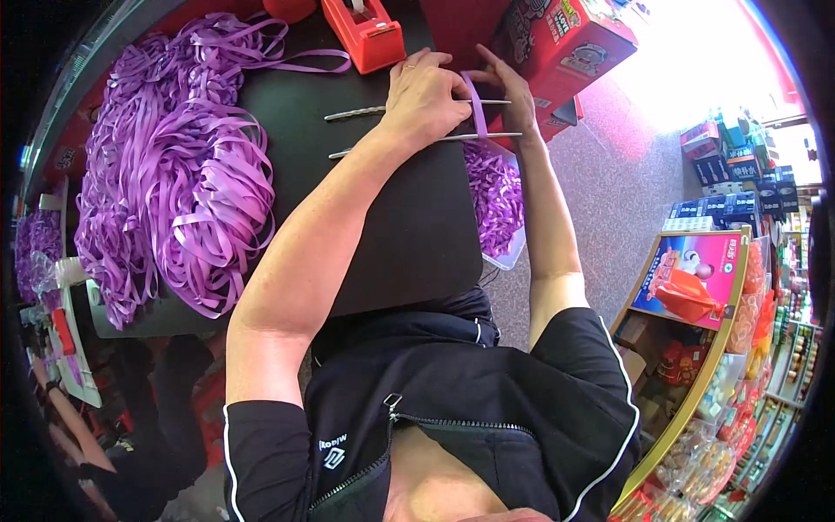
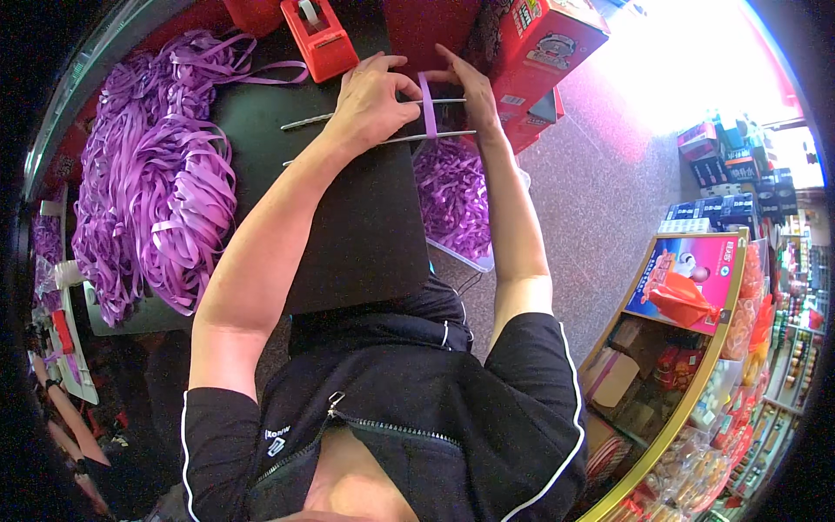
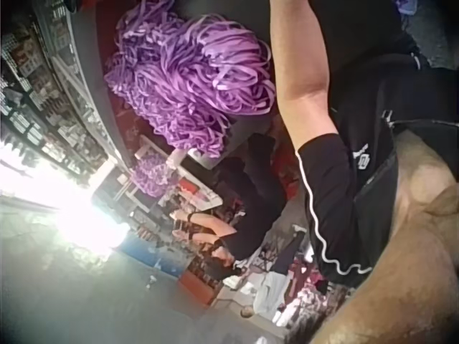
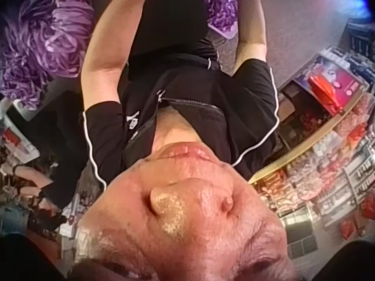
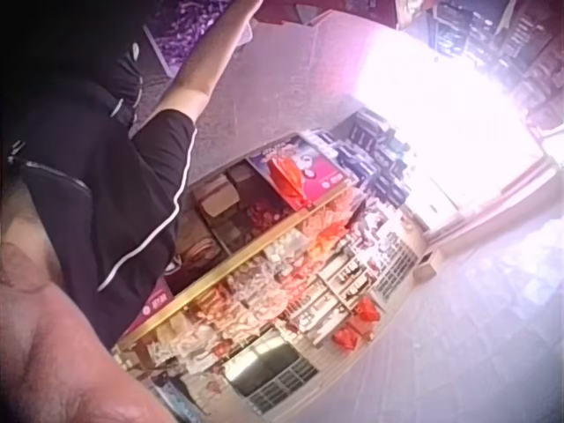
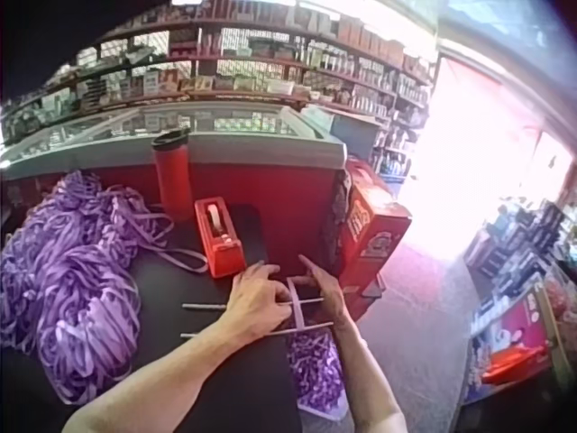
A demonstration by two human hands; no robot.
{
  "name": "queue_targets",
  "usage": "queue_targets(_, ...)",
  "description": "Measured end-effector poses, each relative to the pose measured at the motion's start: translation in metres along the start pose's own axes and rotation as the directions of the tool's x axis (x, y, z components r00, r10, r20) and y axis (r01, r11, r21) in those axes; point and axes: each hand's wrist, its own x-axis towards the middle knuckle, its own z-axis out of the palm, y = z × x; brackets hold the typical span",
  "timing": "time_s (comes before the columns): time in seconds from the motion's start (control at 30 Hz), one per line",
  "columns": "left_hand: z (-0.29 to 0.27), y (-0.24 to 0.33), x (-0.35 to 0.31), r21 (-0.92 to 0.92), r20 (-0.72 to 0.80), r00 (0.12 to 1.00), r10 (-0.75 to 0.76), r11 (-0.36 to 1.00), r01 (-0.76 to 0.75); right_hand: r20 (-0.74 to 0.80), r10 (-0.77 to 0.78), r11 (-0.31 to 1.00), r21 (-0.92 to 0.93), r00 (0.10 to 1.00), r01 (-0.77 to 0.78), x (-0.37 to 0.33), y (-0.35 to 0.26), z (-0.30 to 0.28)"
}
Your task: Making ribbon bows by wrapping purple ribbon around two parallel metal rods and tying them.
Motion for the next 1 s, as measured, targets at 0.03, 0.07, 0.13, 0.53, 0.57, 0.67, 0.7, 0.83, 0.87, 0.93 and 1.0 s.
queue_targets(0.03, 0.000, 0.000, 0.000, 0.000, 0.001, 1.000, 0.001, 1.000, -0.001, -0.004, 0.090, 0.995, 0.033, 0.996, -0.090, -0.003, -0.002, 0.001)
queue_targets(0.07, 0.000, 0.000, 0.000, -0.008, 0.010, 1.000, 0.000, 1.000, 0.000, -0.005, 0.091, 0.995, 0.034, 0.996, -0.091, -0.007, 0.002, 0.002)
queue_targets(0.13, -0.001, 0.001, 0.001, -0.018, 0.019, 1.000, 0.007, 1.000, -0.007, 0.000, 0.122, 0.984, 0.129, 0.993, -0.120, -0.017, 0.013, 0.002)
queue_targets(0.53, 0.001, 0.000, -0.001, 0.064, 0.077, 0.996, 0.045, 0.997, -0.050, -0.230, 0.214, 0.965, 0.200, 0.950, -0.169, -0.118, -0.025, 0.032)
queue_targets(0.57, 0.002, 0.002, -0.001, 0.074, 0.091, 0.995, 0.043, 0.996, -0.050, -0.314, 0.127, 0.991, 0.081, 0.941, -0.107, -0.127, -0.022, 0.033)
queue_targets(0.67, -0.001, -0.002, -0.003, 0.109, 0.120, 0.992, 0.025, 0.993, -0.039, -0.377, 0.246, 0.947, 0.288, 0.893, -0.139, -0.137, -0.057, 0.050)
queue_targets(0.7, -0.001, -0.001, -0.001, 0.128, 0.140, 0.990, 0.022, 0.991, -0.041, -0.399, 0.186, 0.960, 0.268, 0.898, -0.080, -0.139, -0.059, 0.051)
queue_targets(0.83, 0.001, -0.002, 0.001, 0.115, 0.145, 0.989, 0.032, 0.992, -0.049, -0.445, 0.106, 0.985, 0.168, 0.889, -0.034, -0.144, -0.067, 0.054)
queue_targets(0.87, 0.002, -0.002, 0.001, 0.114, 0.142, 0.989, 0.036, 0.992, -0.052, -0.436, 0.089, 0.990, 0.138, 0.895, -0.031, -0.145, -0.069, 0.053)
queue_targets(0.93, 0.006, -0.005, 0.001, 0.089, 0.091, 0.995, 0.045, 0.995, -0.053, -0.428, 0.055, 0.996, 0.086, 0.902, -0.020, -0.142, -0.082, 0.049)
queue_targets(1.0, 0.007, -0.005, 0.002, 0.094, 0.093, 0.995, 0.038, 0.994, -0.047, -0.396, 0.115, 0.990, 0.117, 0.911, -0.074, -0.138, -0.094, 0.045)
